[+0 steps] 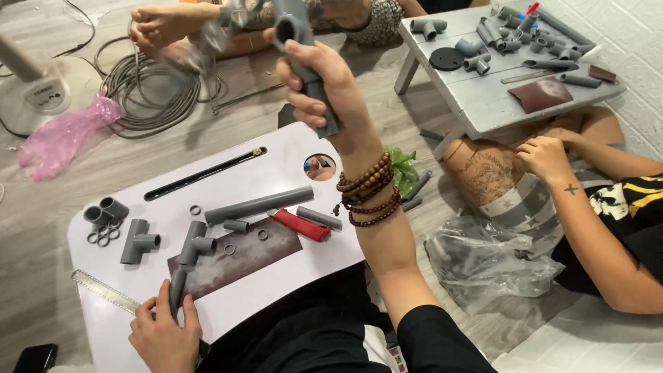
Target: The person assembles a chain-like structure using gray PVC pipes and circular connectors. They connect the pieces by hand, forming a flexible chain, and then place the completed assembly on a white table.
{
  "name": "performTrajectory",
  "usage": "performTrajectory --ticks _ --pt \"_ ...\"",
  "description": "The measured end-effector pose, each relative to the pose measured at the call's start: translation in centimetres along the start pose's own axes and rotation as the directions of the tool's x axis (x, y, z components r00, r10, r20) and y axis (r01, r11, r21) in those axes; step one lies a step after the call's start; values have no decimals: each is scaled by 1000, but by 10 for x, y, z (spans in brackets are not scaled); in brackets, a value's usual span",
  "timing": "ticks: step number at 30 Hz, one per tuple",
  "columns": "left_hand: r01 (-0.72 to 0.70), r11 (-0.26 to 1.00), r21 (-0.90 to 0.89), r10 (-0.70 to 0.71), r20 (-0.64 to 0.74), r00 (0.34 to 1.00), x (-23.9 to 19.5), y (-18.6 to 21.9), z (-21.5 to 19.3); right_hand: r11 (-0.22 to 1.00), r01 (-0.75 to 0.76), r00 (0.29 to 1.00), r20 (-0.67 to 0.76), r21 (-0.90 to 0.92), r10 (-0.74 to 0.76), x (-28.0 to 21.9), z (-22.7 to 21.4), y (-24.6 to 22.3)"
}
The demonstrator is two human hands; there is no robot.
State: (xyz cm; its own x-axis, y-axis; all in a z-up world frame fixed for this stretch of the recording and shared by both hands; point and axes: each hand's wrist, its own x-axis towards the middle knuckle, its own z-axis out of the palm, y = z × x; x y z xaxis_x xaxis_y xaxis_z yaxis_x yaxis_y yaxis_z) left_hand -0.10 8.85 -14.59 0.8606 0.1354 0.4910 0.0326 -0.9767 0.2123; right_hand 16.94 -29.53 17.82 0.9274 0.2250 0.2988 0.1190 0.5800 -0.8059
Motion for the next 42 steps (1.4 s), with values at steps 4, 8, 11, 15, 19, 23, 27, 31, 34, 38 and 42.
performTrajectory --ticks 4,8,11,15,19,23,27,31,34,38,42 --pt "-6 1000 3 6 -37 999 -4 -4 5 985 136 978 -143 -103 -150 -5 29 25" --pt "-7 1000 0 7 -35 999 -2 -2 4 982 159 974 -145 -105 -173 3 1 31" --pt "-4 1000 -23 4 9 1000 -2 -1 -3 974 182 962 -183 -132 -205 6 -3 29" --pt "8 1000 -21 -7 26 1000 -1 -1 -2 943 184 937 -241 -276 -253 24 -41 42" --pt "17 999 -30 -16 36 999 1 0 -2 939 176 911 -314 -296 -269 16 -46 51" --pt "10 1000 -26 -9 38 999 1 1 -5 989 145 981 -135 5 -143 0 0 33" --pt "22 999 -46 -19 51 999 5 6 -11 980 128 990 -43 -154 -136 10 1 48" --pt "20 994 -106 -14 62 998 9 11 -19 840 76 996 71 -537 -45 7 30 76" --pt "16 995 -96 -10 62 998 10 13 -23 749 66 997 69 -659 -28 8 63 76" --pt "56 992 -111 -40 143 989 14 15 -28 686 343 936 167 -642 -311 15 44 76" --pt "-24 989 -147 27 15 1000 11 10 -20 887 289 904 -202 -360 -377 5 26 52"
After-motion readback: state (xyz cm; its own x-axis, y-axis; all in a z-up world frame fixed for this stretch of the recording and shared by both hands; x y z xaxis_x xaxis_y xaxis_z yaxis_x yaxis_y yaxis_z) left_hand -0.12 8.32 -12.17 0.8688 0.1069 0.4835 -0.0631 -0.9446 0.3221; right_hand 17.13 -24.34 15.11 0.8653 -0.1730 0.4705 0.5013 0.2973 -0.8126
